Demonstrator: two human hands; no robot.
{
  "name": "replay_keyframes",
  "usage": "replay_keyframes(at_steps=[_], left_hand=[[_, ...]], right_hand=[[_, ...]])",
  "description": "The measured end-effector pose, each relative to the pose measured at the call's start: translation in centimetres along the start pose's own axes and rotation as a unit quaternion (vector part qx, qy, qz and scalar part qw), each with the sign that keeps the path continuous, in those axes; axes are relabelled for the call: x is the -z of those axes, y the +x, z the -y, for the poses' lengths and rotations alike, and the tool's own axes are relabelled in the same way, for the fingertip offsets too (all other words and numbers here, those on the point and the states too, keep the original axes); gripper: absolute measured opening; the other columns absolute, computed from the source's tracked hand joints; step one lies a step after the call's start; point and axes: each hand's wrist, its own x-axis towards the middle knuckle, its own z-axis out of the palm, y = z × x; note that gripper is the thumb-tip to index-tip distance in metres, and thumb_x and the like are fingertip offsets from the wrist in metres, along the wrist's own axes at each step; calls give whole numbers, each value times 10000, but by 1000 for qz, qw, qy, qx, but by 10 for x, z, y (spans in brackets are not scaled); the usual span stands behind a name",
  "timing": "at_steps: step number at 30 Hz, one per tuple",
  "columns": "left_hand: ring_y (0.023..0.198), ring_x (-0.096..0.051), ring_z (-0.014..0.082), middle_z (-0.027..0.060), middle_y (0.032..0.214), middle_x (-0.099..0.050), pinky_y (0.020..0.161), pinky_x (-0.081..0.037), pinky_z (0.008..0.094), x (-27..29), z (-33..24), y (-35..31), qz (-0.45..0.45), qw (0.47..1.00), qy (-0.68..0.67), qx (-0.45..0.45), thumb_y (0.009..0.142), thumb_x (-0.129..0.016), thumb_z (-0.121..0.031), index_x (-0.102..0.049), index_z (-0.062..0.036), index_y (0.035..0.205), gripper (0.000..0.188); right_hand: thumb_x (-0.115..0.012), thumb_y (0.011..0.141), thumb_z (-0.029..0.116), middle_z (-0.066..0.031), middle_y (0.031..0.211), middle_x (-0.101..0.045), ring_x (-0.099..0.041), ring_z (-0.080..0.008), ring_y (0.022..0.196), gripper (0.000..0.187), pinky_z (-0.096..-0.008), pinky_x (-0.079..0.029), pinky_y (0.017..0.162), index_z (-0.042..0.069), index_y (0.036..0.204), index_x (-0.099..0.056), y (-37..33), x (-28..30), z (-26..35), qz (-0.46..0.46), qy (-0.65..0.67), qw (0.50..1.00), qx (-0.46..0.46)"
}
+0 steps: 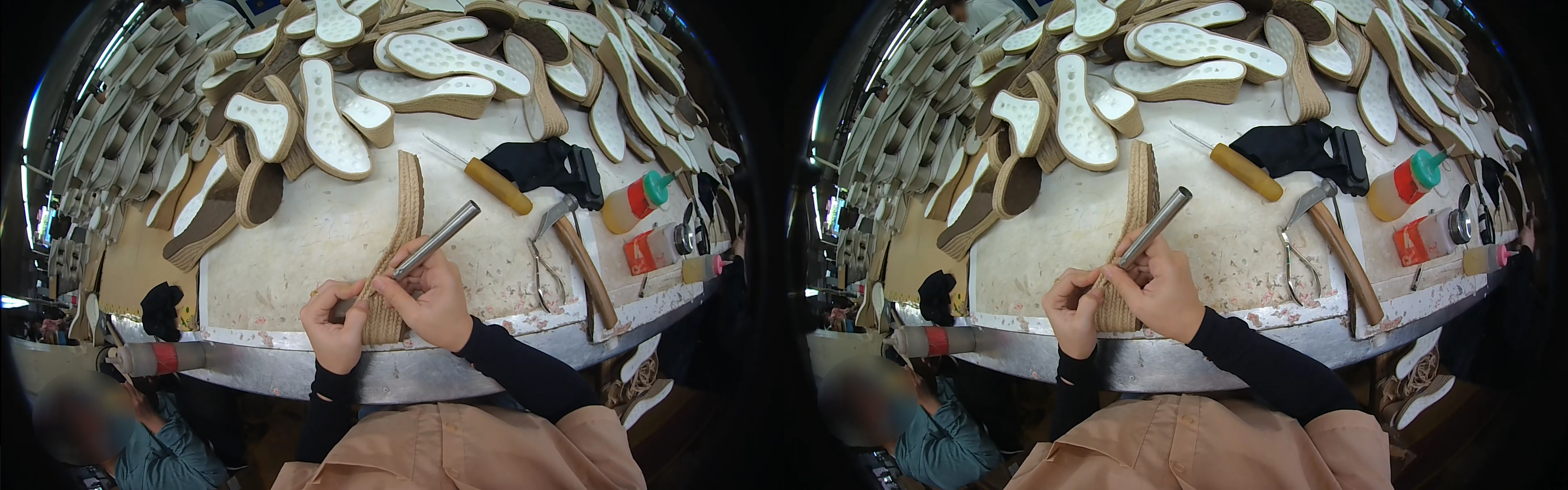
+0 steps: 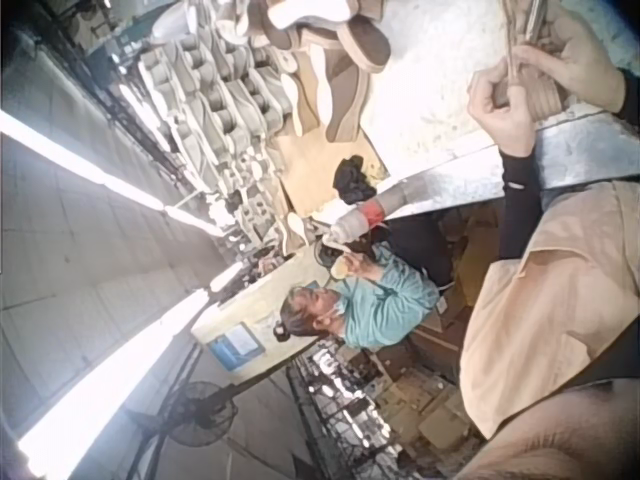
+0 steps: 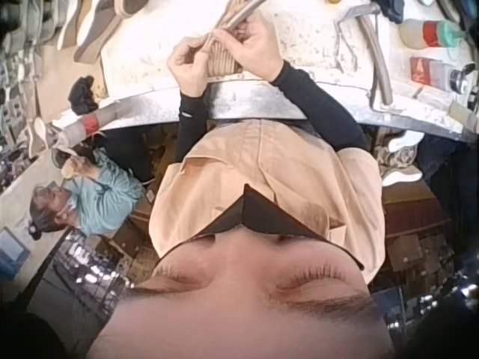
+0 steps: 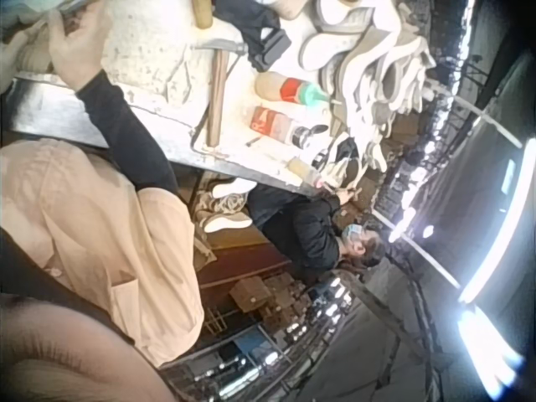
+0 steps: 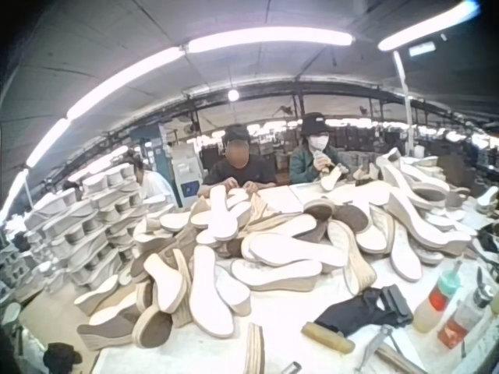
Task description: The person uses a metal awl to repeatedly puncture and pull a cord through the side of a shoe sole. They hold the sole with one hand and manipulate the tool with the other, working on the same unit throughout the clip.
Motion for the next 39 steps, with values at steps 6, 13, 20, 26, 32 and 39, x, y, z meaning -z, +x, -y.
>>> replay_keyframes(at_steps=[6,13,20,26,32,39], left_hand=[[726,-552,134,81,765,-608,685,-423,244,0,1,0,-4,1000,3,-2,677,-598,66,-657,61,835,168],[702,-537,119,60,756,-595,670,-417,238,2,-1,2,1,1000,9,16,684,-594,67,-655,71,826,155],[725,-519,92,40,774,-588,680,-405,216,3,-1,3,21,999,-45,12,743,-531,74,-658,78,854,169],[729,-522,90,43,786,-591,684,-408,212,3,1,3,21,998,-54,18,752,-541,60,-658,74,859,158],[720,-527,87,38,786,-585,670,-413,210,2,1,3,20,999,-41,8,742,-554,72,-655,73,862,157],[700,-535,77,37,786,-581,644,-420,198,0,-2,1,11,998,-59,29,734,-564,98,-651,72,856,152]], right_hand=[[-646,820,-31,-32,752,-584,-551,-31,633,256,-181,-425,515,14,993,-463,0,-6,7,-20,-58,998,31],[-627,820,-3,-71,708,-589,-596,-98,597,263,-235,-456,517,-25,1003,-439,8,-7,6,-5,-72,997,41],[-628,840,-21,-38,796,-587,-566,-40,669,275,-175,-444,556,26,1029,-434,4,0,3,7,59,998,-5],[-638,834,-19,-46,815,-604,-573,-41,685,275,-172,-448,572,33,1015,-438,3,-1,4,16,0,1000,8],[-632,835,-27,-35,786,-588,-559,-39,645,274,-171,-432,543,38,1014,-435,1,-2,3,0,27,1000,-10],[-631,832,-34,-26,785,-578,-551,-31,638,270,-172,-429,534,35,1008,-438,2,-2,3,1,22,1000,-4]])
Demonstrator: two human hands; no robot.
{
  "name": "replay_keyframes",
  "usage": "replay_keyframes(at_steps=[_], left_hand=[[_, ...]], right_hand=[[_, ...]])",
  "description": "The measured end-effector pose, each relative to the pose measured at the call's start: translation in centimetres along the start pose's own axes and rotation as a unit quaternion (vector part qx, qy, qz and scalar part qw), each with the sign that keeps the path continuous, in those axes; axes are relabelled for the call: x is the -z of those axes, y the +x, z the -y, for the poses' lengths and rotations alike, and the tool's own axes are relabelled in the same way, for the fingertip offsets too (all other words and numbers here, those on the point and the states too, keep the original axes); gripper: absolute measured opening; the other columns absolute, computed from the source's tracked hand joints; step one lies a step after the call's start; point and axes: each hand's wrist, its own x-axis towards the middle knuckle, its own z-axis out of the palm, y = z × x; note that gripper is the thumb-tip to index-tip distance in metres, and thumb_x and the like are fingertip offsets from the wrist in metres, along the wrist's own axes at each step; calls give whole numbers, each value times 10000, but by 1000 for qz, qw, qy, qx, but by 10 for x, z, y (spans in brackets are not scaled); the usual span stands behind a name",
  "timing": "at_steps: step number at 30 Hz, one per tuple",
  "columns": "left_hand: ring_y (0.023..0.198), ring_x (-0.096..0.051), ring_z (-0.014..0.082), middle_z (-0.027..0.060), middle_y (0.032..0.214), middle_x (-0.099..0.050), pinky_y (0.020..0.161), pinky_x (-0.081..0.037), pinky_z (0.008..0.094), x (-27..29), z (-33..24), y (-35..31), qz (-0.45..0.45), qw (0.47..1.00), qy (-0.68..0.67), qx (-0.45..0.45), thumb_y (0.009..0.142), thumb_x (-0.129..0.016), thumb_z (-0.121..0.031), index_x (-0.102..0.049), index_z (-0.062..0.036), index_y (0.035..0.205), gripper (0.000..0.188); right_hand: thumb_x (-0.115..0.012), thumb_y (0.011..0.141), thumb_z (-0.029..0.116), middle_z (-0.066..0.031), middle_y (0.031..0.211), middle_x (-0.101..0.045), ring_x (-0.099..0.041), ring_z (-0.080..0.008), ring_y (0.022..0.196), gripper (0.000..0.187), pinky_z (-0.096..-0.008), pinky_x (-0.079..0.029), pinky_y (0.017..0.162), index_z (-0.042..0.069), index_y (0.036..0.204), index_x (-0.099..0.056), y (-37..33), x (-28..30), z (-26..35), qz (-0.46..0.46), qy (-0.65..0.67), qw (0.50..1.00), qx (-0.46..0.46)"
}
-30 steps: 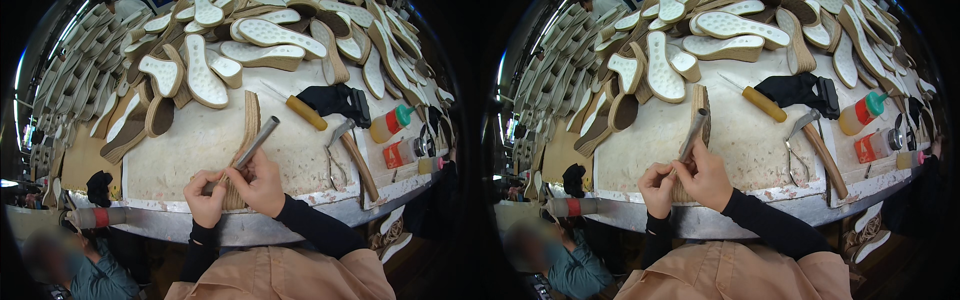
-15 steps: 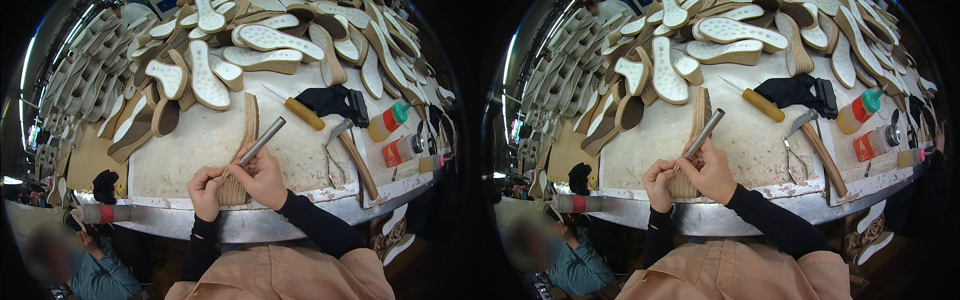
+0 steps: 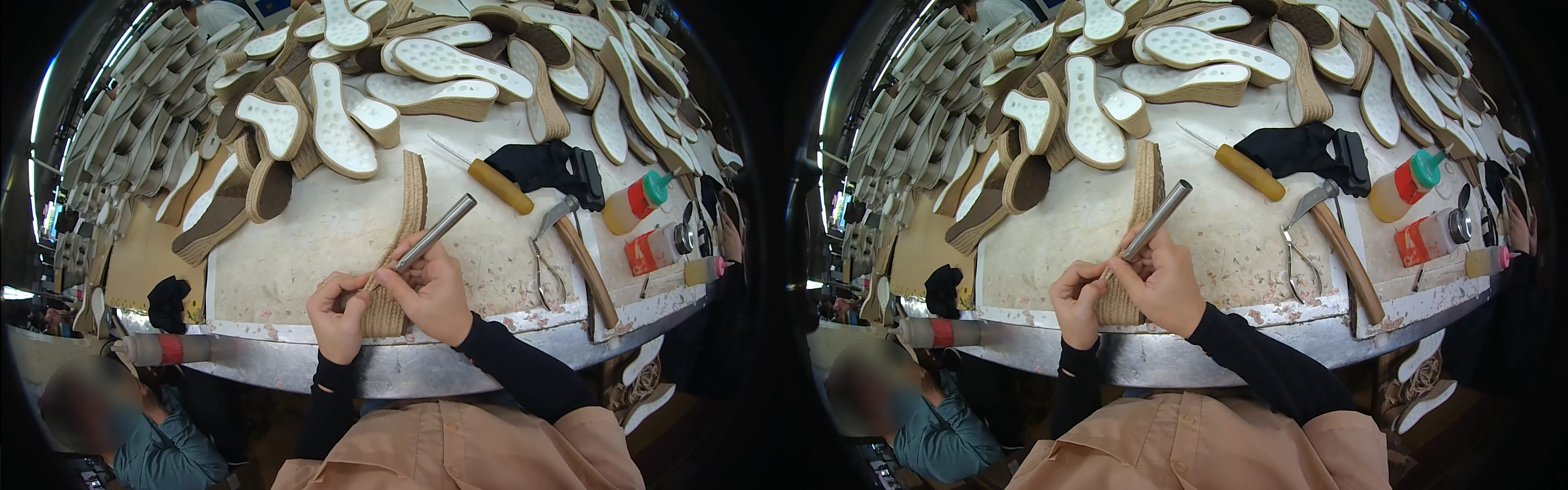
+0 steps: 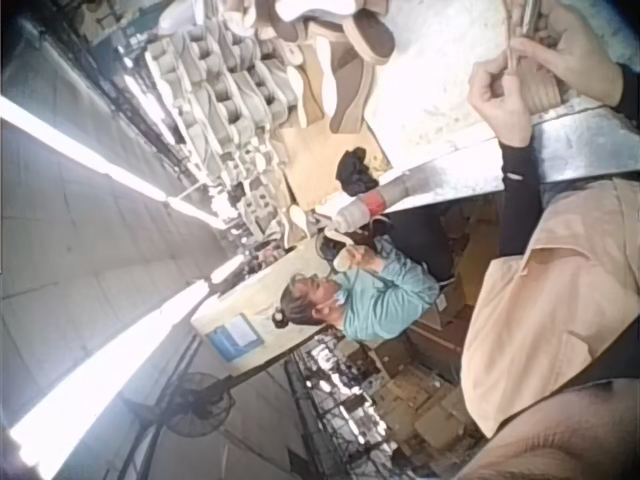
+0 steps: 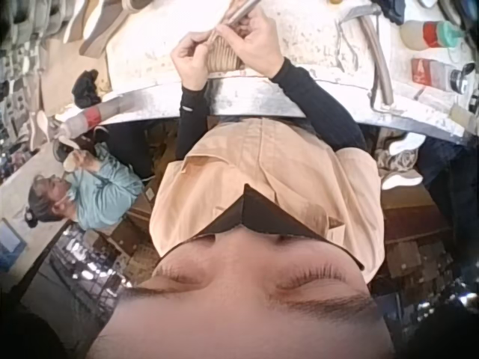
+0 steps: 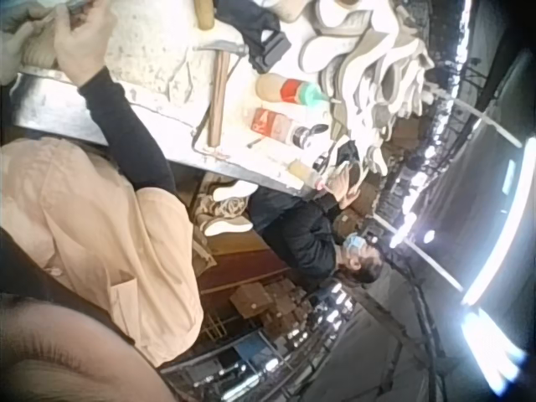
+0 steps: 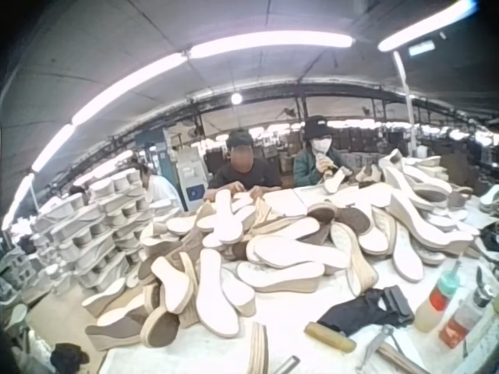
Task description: The person uses a metal awl to repeatedly puncture and pull a cord through the side of a shoe sole. They hold the sole with one hand and manipulate the tool with the other, working on the same unit throughout the clip.
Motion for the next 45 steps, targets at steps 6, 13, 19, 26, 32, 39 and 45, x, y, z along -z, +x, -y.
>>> replay_keyframes(at_steps=[6,13,19,26,32,39,45], left_hand=[[701,-542,71,27,781,-585,649,-437,201,0,-2,3,9,999,39,-10,730,-585,82,-650,64,860,146],[704,-532,75,20,768,-598,670,-424,206,1,-9,3,16,998,1,63,742,-554,79,-639,59,851,140],[702,-527,74,18,777,-593,673,-425,211,0,-2,3,0,1000,-14,26,750,-545,69,-635,55,844,130],[704,-522,62,11,777,-580,652,-418,196,-2,-1,1,-2,1000,8,12,740,-549,93,-633,50,838,136],[722,-512,74,21,779,-580,671,-406,203,-1,-1,2,1,1000,5,8,727,-519,73,-632,69,845,163],[719,-539,86,40,801,-595,662,-428,206,0,-1,1,-1,1000,3,11,717,-532,103,-634,65,857,177],[749,-555,91,41,809,-604,692,-439,213,1,0,2,3,1000,15,13,716,-559,85,-635,60,855,161]], right_hand=[[-623,830,-31,-33,787,-580,-558,-31,642,239,-177,-433,525,22,986,-449,3,-5,5,-18,-53,998,17],[-609,847,-19,-47,781,-564,-560,-45,603,259,-186,-450,499,17,1021,-421,7,1,8,-8,29,999,-31],[-602,852,-23,-49,793,-561,-567,-62,608,286,-194,-468,497,28,1047,-400,5,3,4,9,28,999,-19],[-603,848,-31,-52,795,-563,-568,-64,609,287,-195,-470,502,33,1040,-399,5,3,2,16,-5,1000,-2],[-610,845,-31,-48,788,-562,-566,-63,609,278,-193,-470,510,40,1018,-404,4,2,0,-3,31,999,-18],[-623,837,-32,-44,792,-566,-574,-62,637,291,-189,-475,539,33,1029,-414,3,2,0,21,-7,1000,-2],[-631,834,-29,-45,798,-573,-570,-59,636,289,-189,-465,538,33,1022,-421,2,3,0,18,12,1000,-11]])
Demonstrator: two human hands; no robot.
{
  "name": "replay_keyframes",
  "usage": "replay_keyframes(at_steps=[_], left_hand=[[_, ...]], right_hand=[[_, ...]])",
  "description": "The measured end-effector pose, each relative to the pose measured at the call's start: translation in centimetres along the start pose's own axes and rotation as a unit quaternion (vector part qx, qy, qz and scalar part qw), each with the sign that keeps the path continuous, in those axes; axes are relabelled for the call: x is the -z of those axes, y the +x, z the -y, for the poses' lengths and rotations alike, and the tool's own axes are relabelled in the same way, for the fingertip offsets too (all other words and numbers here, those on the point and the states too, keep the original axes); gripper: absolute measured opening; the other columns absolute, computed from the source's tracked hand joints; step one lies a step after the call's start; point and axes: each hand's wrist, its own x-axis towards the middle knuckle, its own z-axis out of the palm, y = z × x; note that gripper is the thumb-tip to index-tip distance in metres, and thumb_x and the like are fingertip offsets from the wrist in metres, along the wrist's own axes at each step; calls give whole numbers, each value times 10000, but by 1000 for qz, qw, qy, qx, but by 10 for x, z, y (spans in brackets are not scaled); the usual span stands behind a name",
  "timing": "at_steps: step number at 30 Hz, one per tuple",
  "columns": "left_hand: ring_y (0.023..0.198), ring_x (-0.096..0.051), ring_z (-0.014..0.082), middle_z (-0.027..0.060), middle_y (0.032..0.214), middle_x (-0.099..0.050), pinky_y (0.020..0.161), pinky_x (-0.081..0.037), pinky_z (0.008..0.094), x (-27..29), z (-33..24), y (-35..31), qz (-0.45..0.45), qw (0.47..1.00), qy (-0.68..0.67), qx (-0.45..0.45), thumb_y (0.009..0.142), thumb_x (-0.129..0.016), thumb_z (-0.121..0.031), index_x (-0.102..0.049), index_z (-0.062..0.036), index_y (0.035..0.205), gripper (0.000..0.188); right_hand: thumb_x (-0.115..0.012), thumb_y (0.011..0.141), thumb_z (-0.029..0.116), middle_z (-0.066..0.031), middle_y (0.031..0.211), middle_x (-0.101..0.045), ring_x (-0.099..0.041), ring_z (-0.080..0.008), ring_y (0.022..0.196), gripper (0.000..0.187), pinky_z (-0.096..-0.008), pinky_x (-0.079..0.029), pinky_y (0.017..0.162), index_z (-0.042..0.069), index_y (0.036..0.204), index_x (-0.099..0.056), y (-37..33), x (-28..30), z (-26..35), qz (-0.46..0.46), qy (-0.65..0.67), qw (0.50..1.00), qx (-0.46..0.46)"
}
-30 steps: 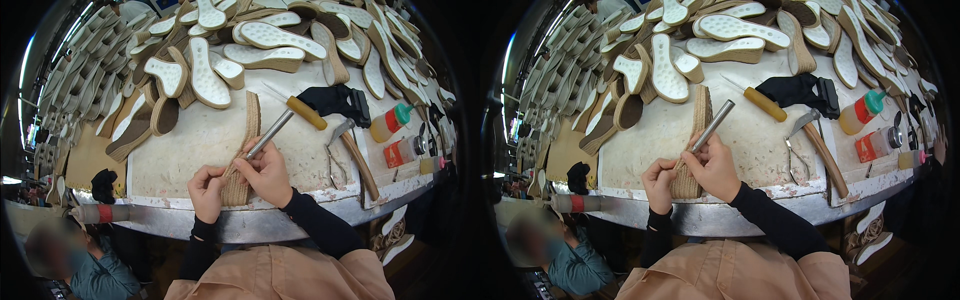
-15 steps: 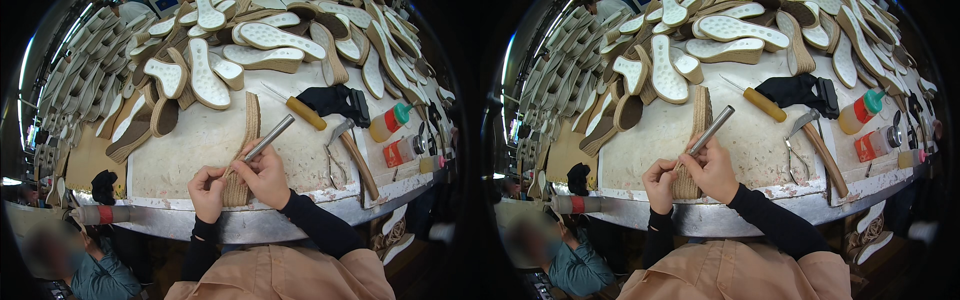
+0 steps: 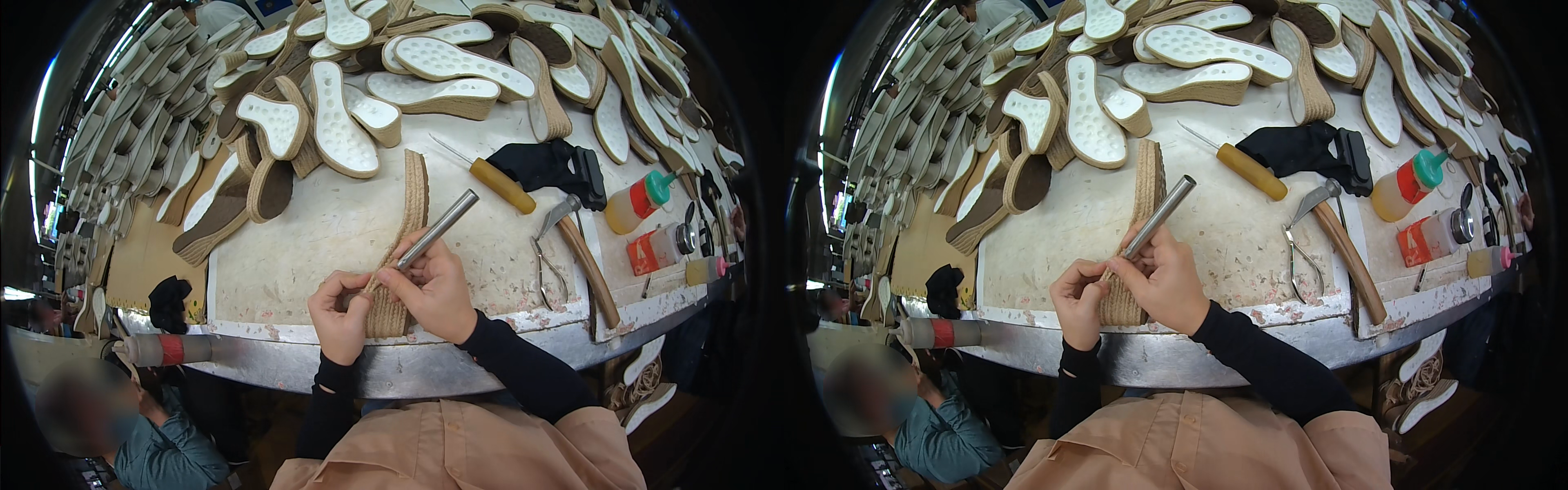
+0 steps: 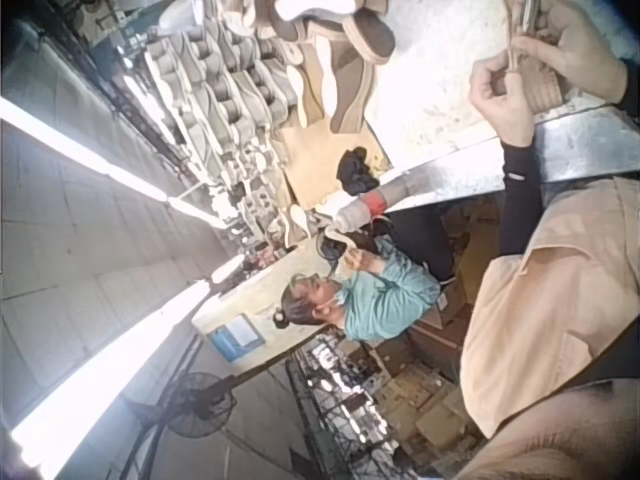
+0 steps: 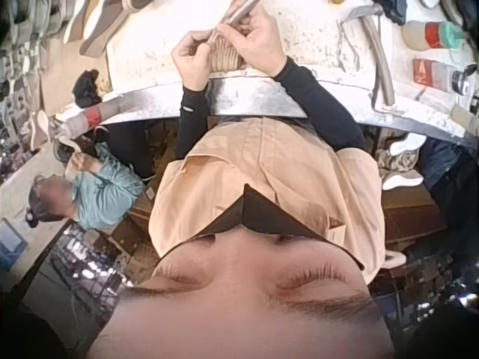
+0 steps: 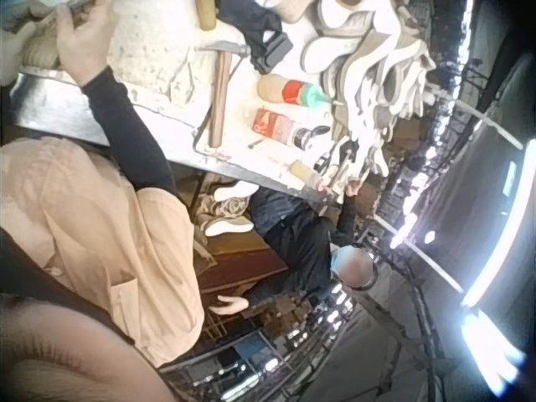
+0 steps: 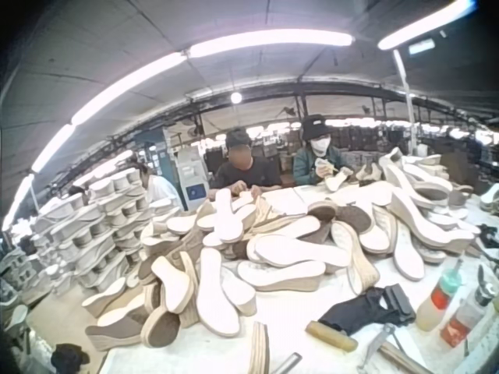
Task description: The person uses a metal awl to repeatedly puncture and pull a cord through the side of a shoe sole. They hold the sole with one hand and manipulate the tool with the other, working on the same unit throughout the clip.
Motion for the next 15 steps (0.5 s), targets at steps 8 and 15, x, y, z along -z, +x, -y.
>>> replay_keyframes(at_steps=[8,15], left_hand=[[759,-560,95,45,813,-609,714,-441,221,0,2,0,6,1000,6,-9,720,-574,80,-636,58,857,152],[774,-567,107,56,820,-615,733,-441,230,0,0,-2,-2,1000,-13,9,719,-573,80,-632,64,848,143]], right_hand=[[-636,829,-35,-31,786,-571,-559,-44,644,275,-179,-447,547,34,1005,-436,-1,0,1,-3,-20,1000,5],[-649,821,-33,-42,806,-601,-575,-44,681,282,-181,-450,560,26,1012,-449,-1,-2,1,-5,-28,999,18]])
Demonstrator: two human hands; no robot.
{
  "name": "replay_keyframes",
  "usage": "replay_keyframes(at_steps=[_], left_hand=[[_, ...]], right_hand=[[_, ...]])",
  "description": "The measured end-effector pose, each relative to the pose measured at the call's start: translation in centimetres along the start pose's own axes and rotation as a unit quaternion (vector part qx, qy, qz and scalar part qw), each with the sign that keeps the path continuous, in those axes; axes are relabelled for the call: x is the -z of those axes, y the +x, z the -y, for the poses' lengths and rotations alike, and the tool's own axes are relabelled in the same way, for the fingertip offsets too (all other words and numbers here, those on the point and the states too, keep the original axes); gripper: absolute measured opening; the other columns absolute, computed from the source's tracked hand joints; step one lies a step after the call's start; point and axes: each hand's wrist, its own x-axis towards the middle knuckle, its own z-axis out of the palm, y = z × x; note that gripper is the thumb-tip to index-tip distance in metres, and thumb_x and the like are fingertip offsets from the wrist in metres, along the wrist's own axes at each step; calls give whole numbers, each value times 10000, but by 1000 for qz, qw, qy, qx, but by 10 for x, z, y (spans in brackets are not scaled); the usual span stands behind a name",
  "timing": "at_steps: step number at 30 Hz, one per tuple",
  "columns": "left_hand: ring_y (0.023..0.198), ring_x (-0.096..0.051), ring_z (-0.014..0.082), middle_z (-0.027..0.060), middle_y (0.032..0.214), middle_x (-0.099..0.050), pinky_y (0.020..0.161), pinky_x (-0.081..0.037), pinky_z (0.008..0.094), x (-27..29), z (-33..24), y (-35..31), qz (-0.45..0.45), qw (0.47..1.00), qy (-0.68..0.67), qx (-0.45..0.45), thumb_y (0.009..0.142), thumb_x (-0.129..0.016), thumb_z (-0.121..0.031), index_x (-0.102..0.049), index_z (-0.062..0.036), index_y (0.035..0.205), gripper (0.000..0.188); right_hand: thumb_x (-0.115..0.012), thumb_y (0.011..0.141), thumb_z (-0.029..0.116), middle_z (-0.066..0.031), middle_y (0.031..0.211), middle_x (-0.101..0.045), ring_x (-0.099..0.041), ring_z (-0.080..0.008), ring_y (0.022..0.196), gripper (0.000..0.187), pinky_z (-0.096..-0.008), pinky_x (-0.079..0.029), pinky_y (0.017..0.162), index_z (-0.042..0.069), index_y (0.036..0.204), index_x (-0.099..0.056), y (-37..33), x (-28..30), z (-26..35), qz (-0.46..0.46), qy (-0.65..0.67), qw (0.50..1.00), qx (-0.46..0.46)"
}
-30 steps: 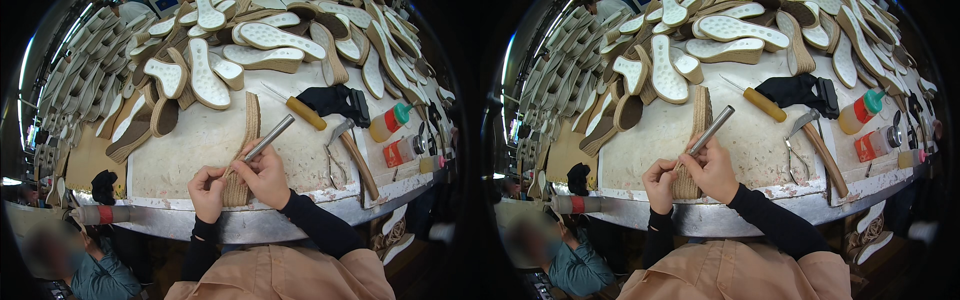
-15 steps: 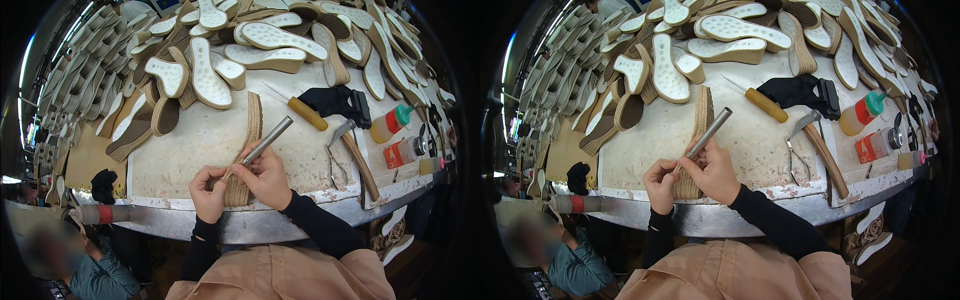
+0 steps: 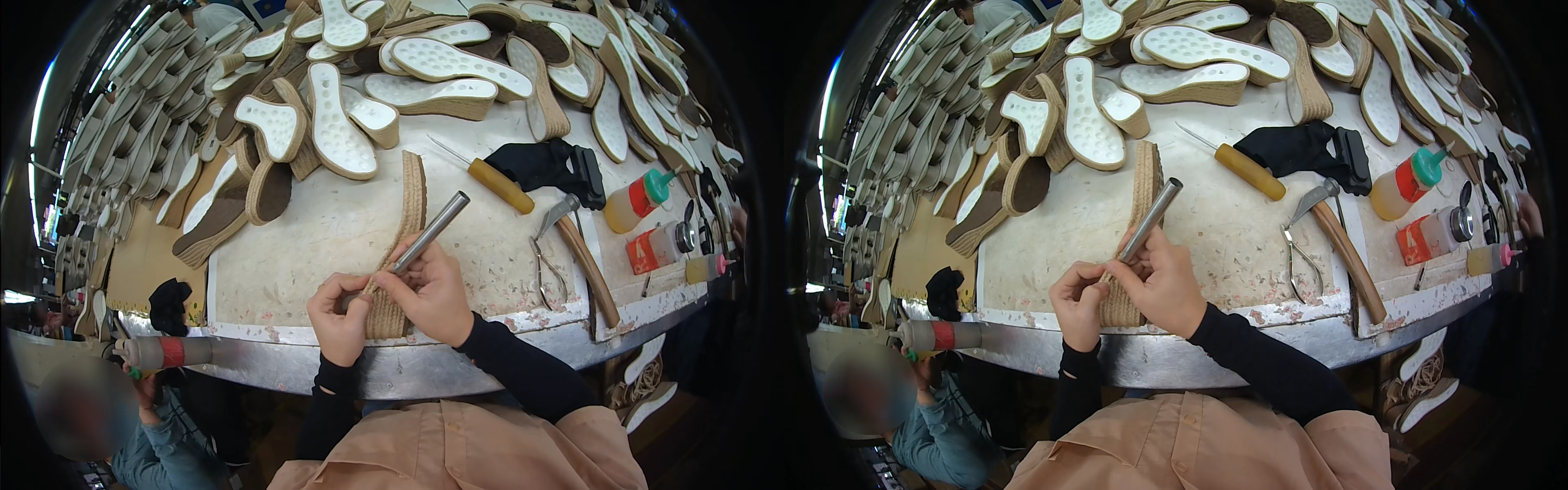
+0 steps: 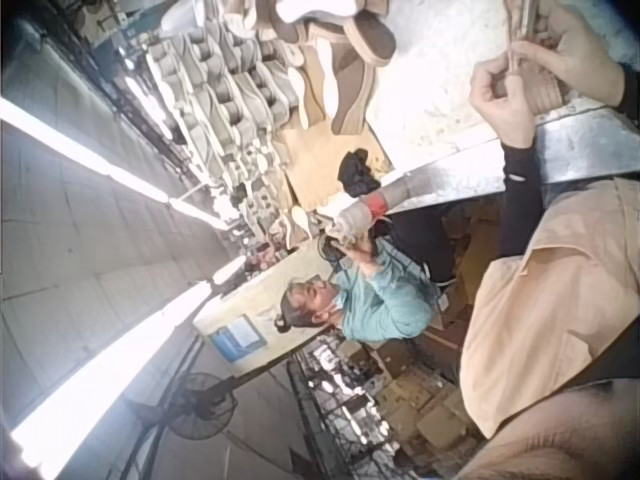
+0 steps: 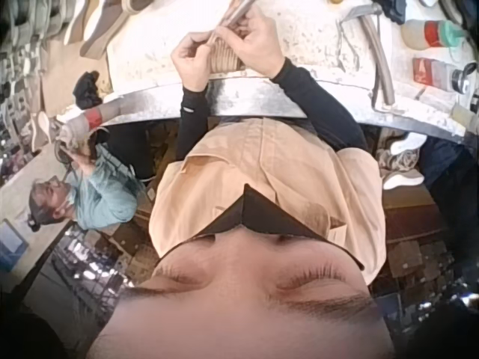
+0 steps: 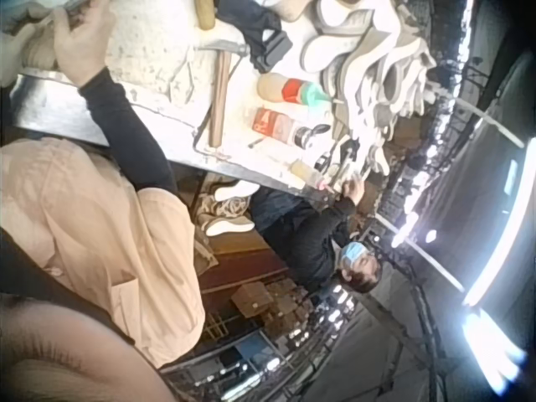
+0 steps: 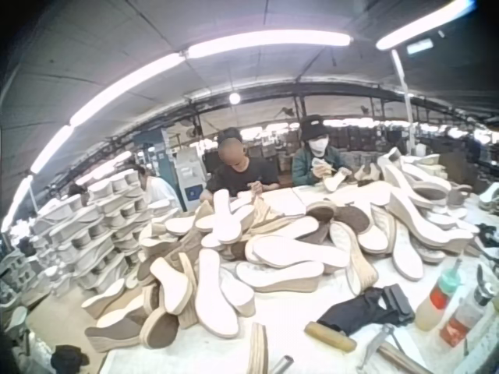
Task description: The person uses a metal awl to repeatedly puncture and pull a cord through the side of a shoe sole. They hold the sole with one hand and manipulate the tool with the other, working on the same unit throughout the clip.
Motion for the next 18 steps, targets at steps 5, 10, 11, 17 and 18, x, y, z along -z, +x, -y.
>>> replay_keyframes(at_steps=[5,10,11,17,18], left_hand=[[776,-567,117,68,824,-620,739,-444,240,1,2,2,7,999,38,-35,715,-558,84,-635,65,847,154],[767,-564,110,62,821,-617,723,-446,233,0,0,2,11,999,32,-24,714,-556,84,-639,66,857,166],[764,-563,107,59,820,-615,717,-446,230,0,0,2,11,999,25,-20,715,-555,85,-639,66,859,168],[753,-559,96,52,813,-609,694,-447,219,0,0,2,7,1000,14,-23,715,-554,89,-637,68,861,169],[754,-560,96,53,813,-609,694,-447,219,0,1,2,2,1000,17,-18,715,-555,89,-637,68,861,169]], right_hand=[[-644,826,-31,-51,811,-604,-583,-53,668,286,-189,-455,552,28,1020,-441,0,-1,-1,10,-43,998,33],[-640,832,-22,-51,814,-598,-582,-51,675,301,-183,-452,555,35,1033,-424,1,4,-1,-3,60,997,-39],[-639,832,-20,-50,815,-597,-582,-51,679,304,-181,-451,557,36,1036,-420,1,4,0,-3,66,997,-49],[-636,830,-30,-39,803,-598,-580,-41,692,284,-171,-448,568,34,1019,-434,1,1,0,0,3,1000,4],[-636,829,-30,-38,801,-598,-580,-40,694,282,-171,-449,570,33,1017,-436,0,1,0,-1,3,1000,6]])
